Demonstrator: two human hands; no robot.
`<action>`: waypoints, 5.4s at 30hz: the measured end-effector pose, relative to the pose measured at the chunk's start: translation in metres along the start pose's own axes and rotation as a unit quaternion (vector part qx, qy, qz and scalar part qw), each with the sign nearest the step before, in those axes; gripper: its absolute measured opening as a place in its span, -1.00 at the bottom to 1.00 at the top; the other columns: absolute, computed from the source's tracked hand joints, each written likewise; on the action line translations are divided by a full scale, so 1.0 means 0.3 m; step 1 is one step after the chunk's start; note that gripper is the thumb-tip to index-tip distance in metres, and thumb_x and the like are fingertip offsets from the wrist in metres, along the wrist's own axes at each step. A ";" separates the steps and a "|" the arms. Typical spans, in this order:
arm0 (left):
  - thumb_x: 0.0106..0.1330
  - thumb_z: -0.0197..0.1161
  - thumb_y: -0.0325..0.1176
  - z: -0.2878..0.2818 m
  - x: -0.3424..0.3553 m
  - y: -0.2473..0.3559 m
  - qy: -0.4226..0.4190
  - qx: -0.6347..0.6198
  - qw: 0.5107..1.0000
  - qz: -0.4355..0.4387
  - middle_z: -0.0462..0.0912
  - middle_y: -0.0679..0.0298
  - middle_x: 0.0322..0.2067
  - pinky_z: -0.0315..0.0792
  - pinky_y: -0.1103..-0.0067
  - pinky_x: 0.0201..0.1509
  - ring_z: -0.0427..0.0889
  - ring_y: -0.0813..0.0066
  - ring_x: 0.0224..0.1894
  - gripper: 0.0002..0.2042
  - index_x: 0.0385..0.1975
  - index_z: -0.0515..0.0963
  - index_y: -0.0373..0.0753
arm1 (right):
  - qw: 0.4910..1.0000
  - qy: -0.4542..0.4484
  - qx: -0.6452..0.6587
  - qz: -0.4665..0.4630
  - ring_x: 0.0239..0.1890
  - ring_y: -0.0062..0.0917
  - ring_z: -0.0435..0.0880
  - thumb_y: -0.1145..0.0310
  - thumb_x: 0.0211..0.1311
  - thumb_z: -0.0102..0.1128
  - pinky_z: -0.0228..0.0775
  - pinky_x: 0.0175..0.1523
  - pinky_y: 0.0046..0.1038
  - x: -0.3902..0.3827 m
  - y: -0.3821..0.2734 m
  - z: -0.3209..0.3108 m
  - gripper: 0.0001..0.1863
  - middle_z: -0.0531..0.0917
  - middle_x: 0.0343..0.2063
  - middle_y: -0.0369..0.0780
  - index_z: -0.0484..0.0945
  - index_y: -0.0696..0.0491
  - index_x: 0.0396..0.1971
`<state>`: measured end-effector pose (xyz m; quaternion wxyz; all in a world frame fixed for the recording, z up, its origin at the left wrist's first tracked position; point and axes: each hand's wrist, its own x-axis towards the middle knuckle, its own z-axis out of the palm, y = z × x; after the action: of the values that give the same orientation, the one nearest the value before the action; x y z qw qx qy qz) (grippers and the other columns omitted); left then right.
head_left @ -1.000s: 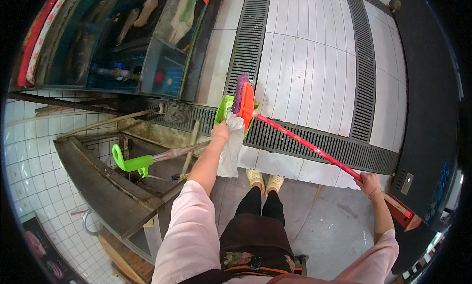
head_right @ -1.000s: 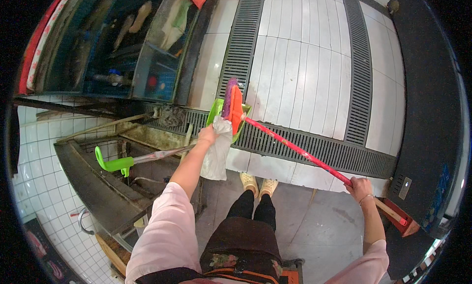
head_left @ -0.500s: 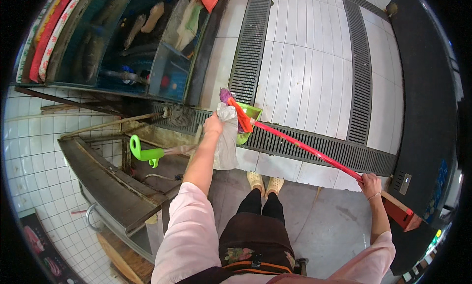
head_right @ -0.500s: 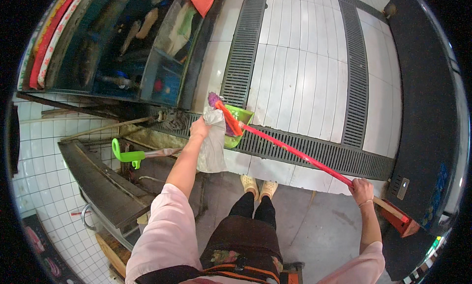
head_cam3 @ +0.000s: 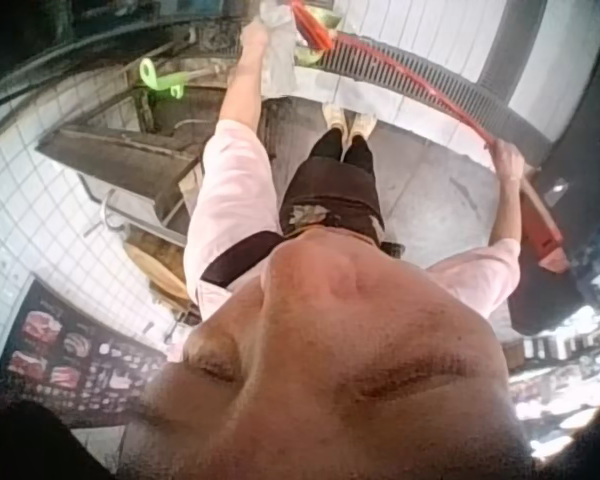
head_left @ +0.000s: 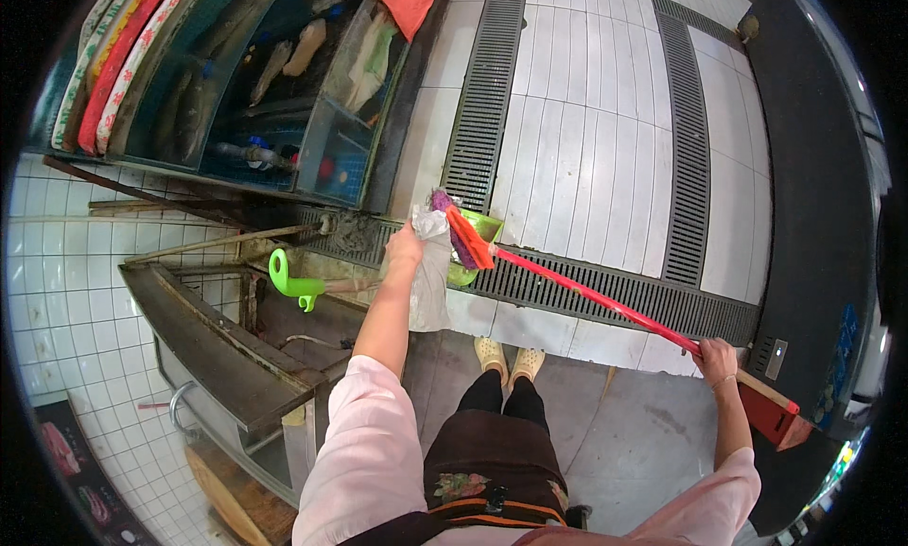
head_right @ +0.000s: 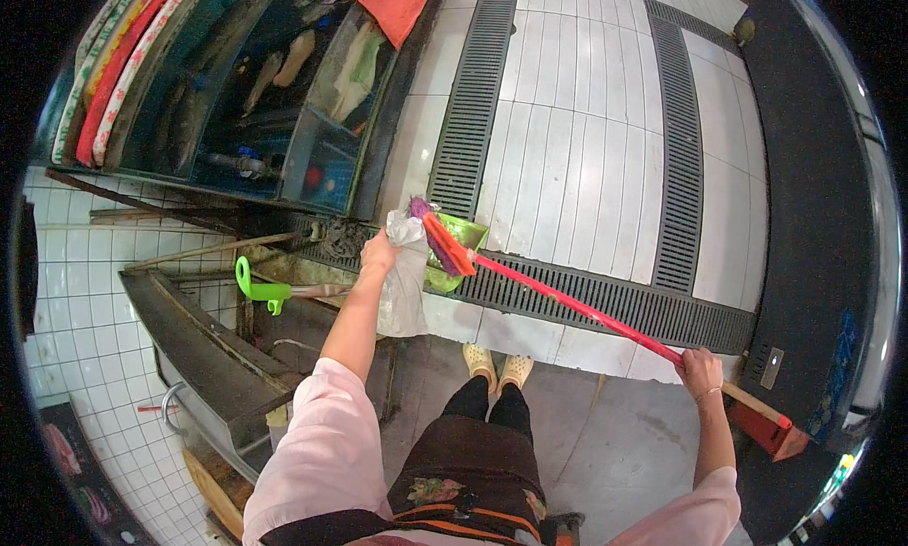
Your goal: The person sweeps debris from the supermarket floor into a dustpan using a broom. They then walk to a sink area, open a plastic bag, and empty the dustpan contents into the bag. Finally, they sweep the remaining debris from the floor into the bag and tie it shut.
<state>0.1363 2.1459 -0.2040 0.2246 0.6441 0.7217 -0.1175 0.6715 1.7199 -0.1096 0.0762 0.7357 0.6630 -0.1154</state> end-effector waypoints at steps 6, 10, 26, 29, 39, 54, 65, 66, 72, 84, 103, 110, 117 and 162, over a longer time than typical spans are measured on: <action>0.02 0.35 -0.27 0.043 -0.023 -0.012 -0.041 0.024 0.999 0.016 0.58 0.05 -0.14 0.39 0.29 0.04 0.52 0.07 -0.03 -0.46 0.07 0.36 -0.01 | 1.000 0.003 0.005 0.005 -0.48 -0.34 0.51 0.28 -0.19 0.31 0.36 -0.42 -0.28 -0.009 0.015 -0.025 -0.76 0.48 -0.65 -0.25 0.39 0.03 -0.64; 0.02 0.34 -0.27 0.047 -0.068 0.017 -0.046 0.014 0.998 0.028 0.58 0.07 -0.13 0.39 0.29 0.04 0.52 0.07 -0.02 -0.46 0.07 0.36 0.00 | 1.000 0.019 0.011 -0.003 -0.51 -0.32 0.50 0.30 -0.18 0.31 0.34 -0.44 -0.28 0.003 0.012 -0.056 -0.74 0.46 -0.66 -0.22 0.37 0.02 -0.64; 0.04 0.33 -0.25 0.172 -0.085 -0.040 -0.045 0.040 0.998 0.001 0.58 0.06 -0.13 0.41 0.30 0.03 0.53 0.08 -0.02 -0.53 0.00 0.40 -0.05 | 0.997 0.054 0.048 0.002 -0.58 -0.26 0.47 0.35 -0.19 0.32 0.30 -0.47 -0.26 0.016 0.021 -0.108 -0.74 0.43 -0.70 -0.17 0.36 0.05 -0.65; 0.03 0.33 -0.25 0.181 -0.084 -0.051 -0.049 0.047 0.998 0.012 0.58 0.06 -0.13 0.41 0.30 0.03 0.53 0.08 -0.03 -0.51 0.02 0.39 -0.06 | 0.999 0.019 0.042 0.016 -0.53 -0.28 0.51 0.32 -0.22 0.33 0.32 -0.45 -0.24 -0.001 0.046 -0.095 -0.75 0.46 -0.67 -0.19 0.40 0.03 -0.61; 0.01 0.33 -0.31 0.077 -0.109 -0.026 0.048 -0.070 0.995 0.054 0.61 0.01 -0.26 0.39 0.24 -0.06 0.55 -0.02 -0.15 -0.46 0.06 0.36 -0.05 | 0.996 -0.023 0.077 0.043 -0.54 -0.23 0.53 0.22 -0.11 0.30 0.34 -0.41 -0.21 0.049 -0.059 -0.086 -0.72 0.49 -0.67 -0.15 0.41 0.06 -0.61; 0.06 0.29 -0.33 0.161 -0.265 -0.084 0.093 -0.176 0.980 0.030 0.61 -0.02 -0.44 0.43 0.21 -0.23 0.58 -0.08 -0.32 -0.37 0.19 0.24 0.05 | 0.981 -0.184 0.003 0.061 -0.33 -0.14 0.62 -0.09 0.25 -0.13 0.45 -0.22 -0.17 0.665 -0.422 -0.293 -0.49 0.64 -0.45 -0.07 0.56 0.08 -0.39; 0.11 0.23 -0.42 0.163 -0.337 -0.097 0.054 -0.213 0.975 -0.004 0.61 -0.01 -0.28 0.41 0.25 -0.05 0.58 0.00 -0.19 -0.32 0.26 0.15 0.15 | 0.952 -0.173 -0.250 -0.024 -0.33 -0.30 0.65 -0.03 0.16 0.06 0.47 -0.20 -0.29 1.005 -0.651 -0.817 -0.62 0.65 -0.45 -0.17 0.63 -0.03 -0.34; 0.11 0.23 -0.43 0.161 -0.343 -0.097 0.068 -0.217 0.974 0.004 0.61 -0.01 -0.28 0.41 0.24 -0.05 0.58 0.00 -0.19 -0.32 0.26 0.15 0.15 | 0.946 -0.187 -0.264 -0.028 -0.34 -0.35 0.66 0.00 0.16 0.08 0.47 -0.21 -0.33 1.015 -0.667 -0.831 -0.67 0.65 -0.46 -0.19 0.63 -0.06 -0.34; 0.09 0.24 -0.43 0.102 -0.367 -0.036 0.014 -0.219 0.976 -0.008 0.60 -0.02 -0.31 0.41 0.24 -0.07 0.57 -0.04 -0.20 -0.34 0.23 0.19 0.15 | 0.921 -0.195 -0.334 -0.051 -0.13 -0.42 0.62 -0.06 0.06 0.19 0.42 -0.10 -0.45 1.257 -0.888 -0.635 -0.61 0.67 -0.26 -0.28 0.66 -0.07 -0.30; 0.04 0.28 -0.42 0.212 -0.440 0.169 -0.011 -0.286 0.954 0.083 0.59 -0.08 -0.37 0.41 0.19 -0.15 0.57 -0.10 -0.24 -0.37 0.18 0.23 -0.08 | 0.954 -0.203 -0.177 0.132 -0.30 -0.18 0.62 -0.19 0.09 0.05 0.45 -0.20 -0.21 0.505 -0.381 -0.811 -0.46 0.63 -0.45 -0.08 0.63 0.04 -0.47; 0.25 0.19 -0.11 1.245 -0.091 0.518 -0.354 -0.675 0.609 -0.219 0.49 0.09 -0.04 0.49 0.27 -0.08 0.54 0.20 -0.08 -0.46 0.12 0.29 -0.31 | 0.896 -0.150 0.008 0.418 -0.71 -0.10 0.42 0.14 -0.04 0.30 0.21 -0.56 -0.27 -0.451 -0.360 -0.370 -0.56 0.37 -0.81 -0.01 0.37 0.18 -0.77; 0.23 0.21 -0.09 1.280 0.069 0.504 -0.333 -0.665 0.631 -0.221 0.51 0.06 -0.10 0.52 0.33 -0.14 0.57 0.25 -0.15 -0.44 0.05 0.32 -0.42 | 0.883 -0.183 0.022 0.431 -0.76 -0.18 0.39 0.17 -0.09 0.35 0.16 -0.60 -0.28 -0.449 -0.418 -0.339 -0.59 0.36 -0.85 -0.05 0.41 0.17 -0.76; 0.22 0.24 -0.15 1.275 0.078 0.498 -0.185 -0.635 0.724 -0.195 0.53 0.12 -0.10 0.46 0.37 -0.10 0.54 0.28 -0.14 -0.46 0.09 0.30 -0.37 | 0.874 -0.186 0.068 0.445 -0.80 -0.29 0.32 0.18 -0.06 0.34 0.15 -0.61 -0.33 -0.459 -0.456 -0.315 -0.59 0.35 -0.85 -0.05 0.42 0.20 -0.74; 0.27 0.18 -0.20 1.018 0.091 -0.085 -0.207 -0.858 0.349 -0.315 0.51 0.13 -0.04 0.47 0.27 0.04 0.52 0.23 -0.02 -0.55 0.09 0.32 -0.26 | 0.880 -0.195 0.188 0.390 -0.72 -0.70 0.21 0.25 0.00 0.29 0.14 -0.60 -0.46 -0.297 -0.583 -0.365 -0.63 0.29 -0.86 -0.24 0.39 0.21 -0.74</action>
<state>0.1620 2.0262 -0.4862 0.7436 -0.2192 0.5092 0.3736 0.4969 1.6825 0.0270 0.1033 0.8981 0.2596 -0.3397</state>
